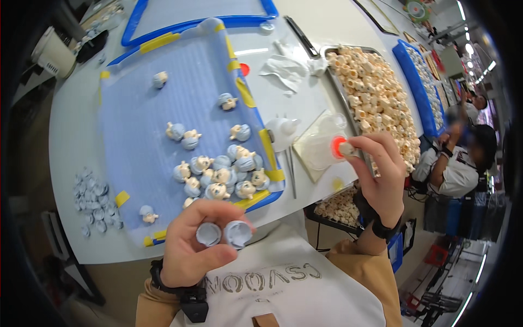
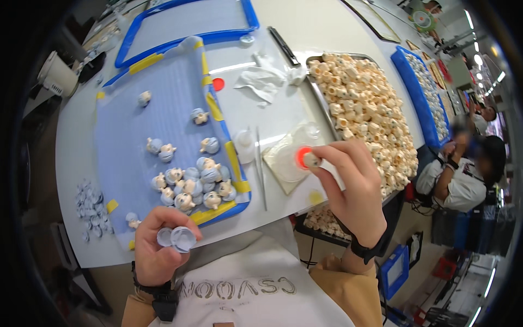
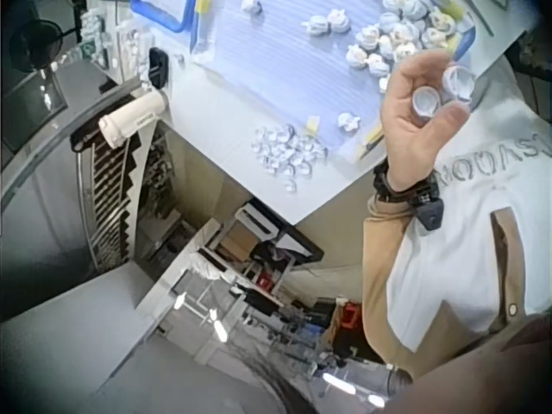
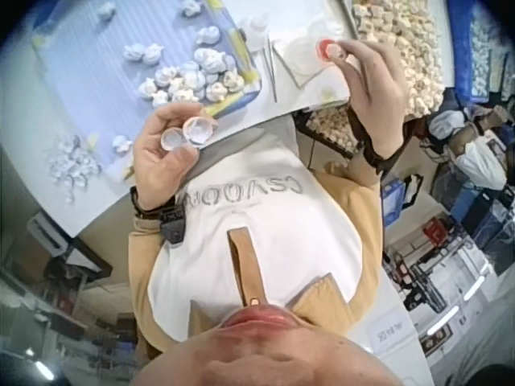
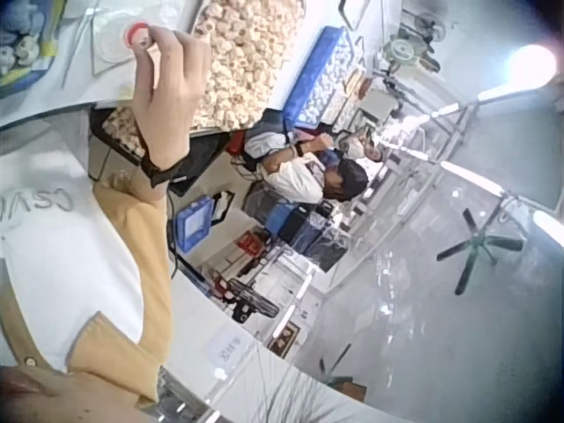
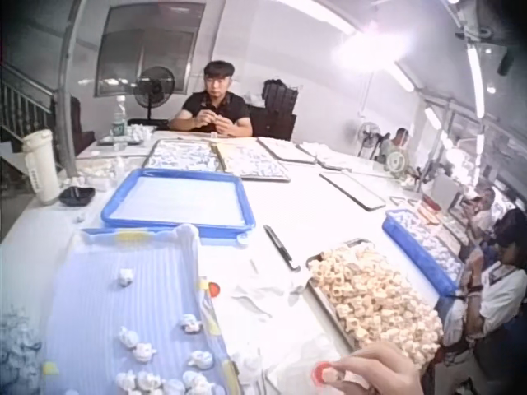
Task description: The person assembles small, two-part figurines by picking up a light blue base and a beige top, applying a small amount of liquid adhesive from a bottle, and pressing the parts together. The completed figures are placed onto a blue tray. The process is repeated continuously in a workshop setting.
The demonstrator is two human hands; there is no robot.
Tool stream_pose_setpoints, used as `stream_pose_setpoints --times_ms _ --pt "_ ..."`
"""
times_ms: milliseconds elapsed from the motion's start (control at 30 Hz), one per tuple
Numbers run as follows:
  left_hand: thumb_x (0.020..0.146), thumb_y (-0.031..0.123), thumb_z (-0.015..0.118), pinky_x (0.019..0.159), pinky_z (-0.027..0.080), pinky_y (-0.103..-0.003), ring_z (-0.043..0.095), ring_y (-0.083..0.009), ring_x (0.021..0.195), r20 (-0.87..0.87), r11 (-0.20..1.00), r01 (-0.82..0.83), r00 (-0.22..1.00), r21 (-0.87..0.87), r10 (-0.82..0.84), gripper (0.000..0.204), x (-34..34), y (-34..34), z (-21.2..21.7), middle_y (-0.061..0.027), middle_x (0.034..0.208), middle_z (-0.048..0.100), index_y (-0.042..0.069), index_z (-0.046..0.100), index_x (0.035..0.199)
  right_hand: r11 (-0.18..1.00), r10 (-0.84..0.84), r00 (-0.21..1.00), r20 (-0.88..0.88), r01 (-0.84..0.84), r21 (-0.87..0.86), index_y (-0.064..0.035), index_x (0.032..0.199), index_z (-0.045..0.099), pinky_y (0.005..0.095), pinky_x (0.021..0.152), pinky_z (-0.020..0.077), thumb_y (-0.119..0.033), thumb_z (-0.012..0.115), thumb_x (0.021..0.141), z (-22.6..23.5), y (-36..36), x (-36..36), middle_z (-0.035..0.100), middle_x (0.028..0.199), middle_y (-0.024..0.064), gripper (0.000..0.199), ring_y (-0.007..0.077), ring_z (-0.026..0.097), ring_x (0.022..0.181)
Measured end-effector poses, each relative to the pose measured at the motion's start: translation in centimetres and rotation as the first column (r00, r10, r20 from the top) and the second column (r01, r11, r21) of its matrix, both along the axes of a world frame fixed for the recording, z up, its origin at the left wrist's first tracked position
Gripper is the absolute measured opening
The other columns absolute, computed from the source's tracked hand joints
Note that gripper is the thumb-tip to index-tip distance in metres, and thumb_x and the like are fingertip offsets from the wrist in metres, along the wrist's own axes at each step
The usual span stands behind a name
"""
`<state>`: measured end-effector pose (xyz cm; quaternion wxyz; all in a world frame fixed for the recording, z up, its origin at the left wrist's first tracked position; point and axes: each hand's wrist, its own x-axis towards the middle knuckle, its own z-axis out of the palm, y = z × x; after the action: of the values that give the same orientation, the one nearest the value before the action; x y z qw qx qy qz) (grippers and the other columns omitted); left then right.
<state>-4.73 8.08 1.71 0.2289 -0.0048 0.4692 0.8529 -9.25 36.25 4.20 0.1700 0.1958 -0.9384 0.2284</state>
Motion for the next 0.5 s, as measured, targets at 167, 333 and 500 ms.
stream_pose_setpoints --times_ms 167,333,500 --pt "0.072 0.005 0.07 0.07 0.04 -0.022 0.048 -0.0065 0.076 -0.086 0.995 0.089 0.992 -0.046 -0.093 0.034 -0.1 0.1 -0.7 -0.0087 0.096 0.059 -0.002 0.055 0.102 0.86 -0.098 0.987 -0.125 0.021 -0.51 -0.002 0.091 0.057 0.0296 0.064 0.0428 0.003 0.064 0.063 -2.1 -2.8 3.9 0.056 0.083 0.0121 0.029 0.0225 0.054 0.076" --pt "0.074 0.009 0.071 0.067 0.039 -0.021 0.047 -0.0063 0.074 -0.135 0.985 0.131 0.98 -0.114 -0.146 0.028 -0.3 0.7 -0.1 -0.0052 0.092 0.059 0.0 0.059 0.098 0.704 0.347 0.933 -0.1 -0.33 -0.629 -0.0017 0.094 0.062 0.0289 0.061 0.0435 -0.005 0.07 0.067 -1.6 -7.6 5.0 0.06 0.084 0.0075 0.029 0.0199 0.056 0.072" --pt "0.074 0.011 0.071 0.069 0.04 -0.022 0.051 -0.0087 0.077 -0.212 0.966 0.122 0.962 -0.229 -0.172 0.028 -0.1 0.6 -0.3 -0.0047 0.091 0.058 0.0 0.06 0.097 0.765 0.408 0.913 -0.025 -0.357 -0.535 0.001 0.098 0.062 0.0285 0.056 0.0427 -0.001 0.07 0.064 -1.8 -8.1 5.2 0.06 0.082 0.0082 0.034 0.02 0.055 0.068"
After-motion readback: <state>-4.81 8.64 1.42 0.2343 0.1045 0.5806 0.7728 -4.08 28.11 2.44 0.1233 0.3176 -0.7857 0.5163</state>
